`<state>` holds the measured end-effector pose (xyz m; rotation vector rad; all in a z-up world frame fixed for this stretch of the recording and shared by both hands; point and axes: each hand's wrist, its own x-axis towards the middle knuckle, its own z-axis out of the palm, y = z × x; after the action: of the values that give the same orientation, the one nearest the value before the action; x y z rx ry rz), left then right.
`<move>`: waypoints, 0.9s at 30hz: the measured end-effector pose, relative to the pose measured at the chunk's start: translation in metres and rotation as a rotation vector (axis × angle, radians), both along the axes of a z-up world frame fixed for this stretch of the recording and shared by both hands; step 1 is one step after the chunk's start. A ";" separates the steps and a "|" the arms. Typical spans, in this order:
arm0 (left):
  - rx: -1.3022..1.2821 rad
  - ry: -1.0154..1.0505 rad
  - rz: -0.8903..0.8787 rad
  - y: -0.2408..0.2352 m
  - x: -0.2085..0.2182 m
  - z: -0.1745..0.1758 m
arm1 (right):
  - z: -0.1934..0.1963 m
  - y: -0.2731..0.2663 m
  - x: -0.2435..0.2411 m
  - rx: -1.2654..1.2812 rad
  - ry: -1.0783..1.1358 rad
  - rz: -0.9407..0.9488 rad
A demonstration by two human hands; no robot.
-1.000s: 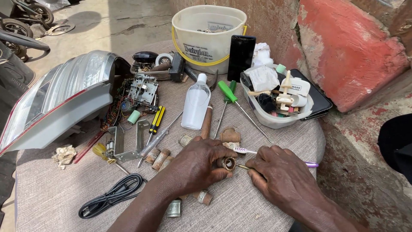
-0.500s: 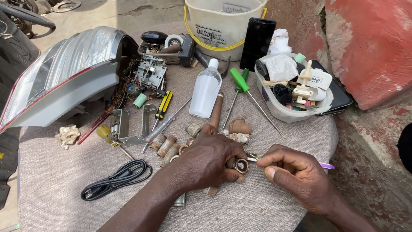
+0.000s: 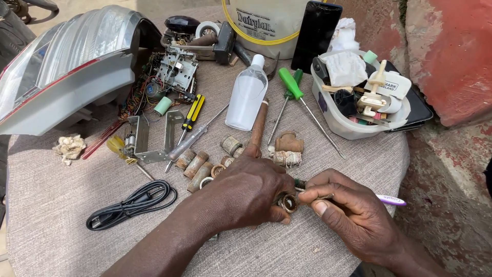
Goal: The person is cleaning and repairing small metal pipe fittings and valves using a small pick tool on a workshop table.
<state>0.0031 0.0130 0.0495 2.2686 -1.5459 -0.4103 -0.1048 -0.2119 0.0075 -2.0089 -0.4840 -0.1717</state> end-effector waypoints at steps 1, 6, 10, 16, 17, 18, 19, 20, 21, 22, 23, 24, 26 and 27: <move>0.000 0.004 0.000 0.000 0.001 0.001 | 0.000 0.002 -0.001 0.000 0.004 0.000; -0.015 0.020 -0.003 0.001 0.003 -0.019 | -0.003 0.009 -0.004 -0.118 0.016 -0.108; -0.065 0.009 -0.028 0.001 0.002 -0.024 | -0.006 0.009 -0.006 -0.131 0.017 -0.088; -0.144 -0.062 -0.049 0.000 0.002 -0.029 | -0.012 0.011 -0.008 -0.281 -0.085 -0.121; -0.090 -0.074 -0.033 -0.001 0.002 -0.031 | -0.010 0.012 -0.008 -0.281 -0.121 -0.098; -0.035 -0.086 -0.018 -0.002 0.002 -0.032 | -0.009 0.013 -0.008 -0.280 -0.156 -0.074; -0.040 -0.083 -0.012 -0.002 0.000 -0.034 | -0.009 0.013 -0.008 -0.285 -0.154 -0.069; -0.068 -0.098 0.005 -0.002 -0.001 -0.035 | -0.009 0.013 -0.008 -0.253 -0.130 -0.045; -0.096 -0.116 0.020 -0.002 -0.001 -0.035 | -0.009 0.013 -0.008 -0.220 -0.109 -0.024; -0.100 -0.115 0.024 -0.003 -0.003 -0.036 | -0.008 0.014 -0.009 -0.224 -0.109 -0.020; -0.054 -0.076 0.040 -0.004 -0.003 -0.035 | -0.008 0.015 -0.007 -0.223 -0.115 -0.041; -0.008 -0.036 0.055 -0.004 -0.002 -0.035 | -0.008 0.016 -0.006 -0.222 -0.122 -0.062; -0.043 -0.061 0.032 -0.004 -0.002 -0.024 | -0.012 0.016 -0.007 -0.243 -0.138 -0.069; -0.076 -0.082 0.011 -0.003 -0.004 -0.019 | -0.014 0.015 -0.009 -0.263 -0.151 -0.073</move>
<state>-0.0005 0.0096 0.0304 2.2606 -1.5610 -0.2542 -0.1136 -0.1968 -0.0064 -2.2830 -0.5522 -0.3213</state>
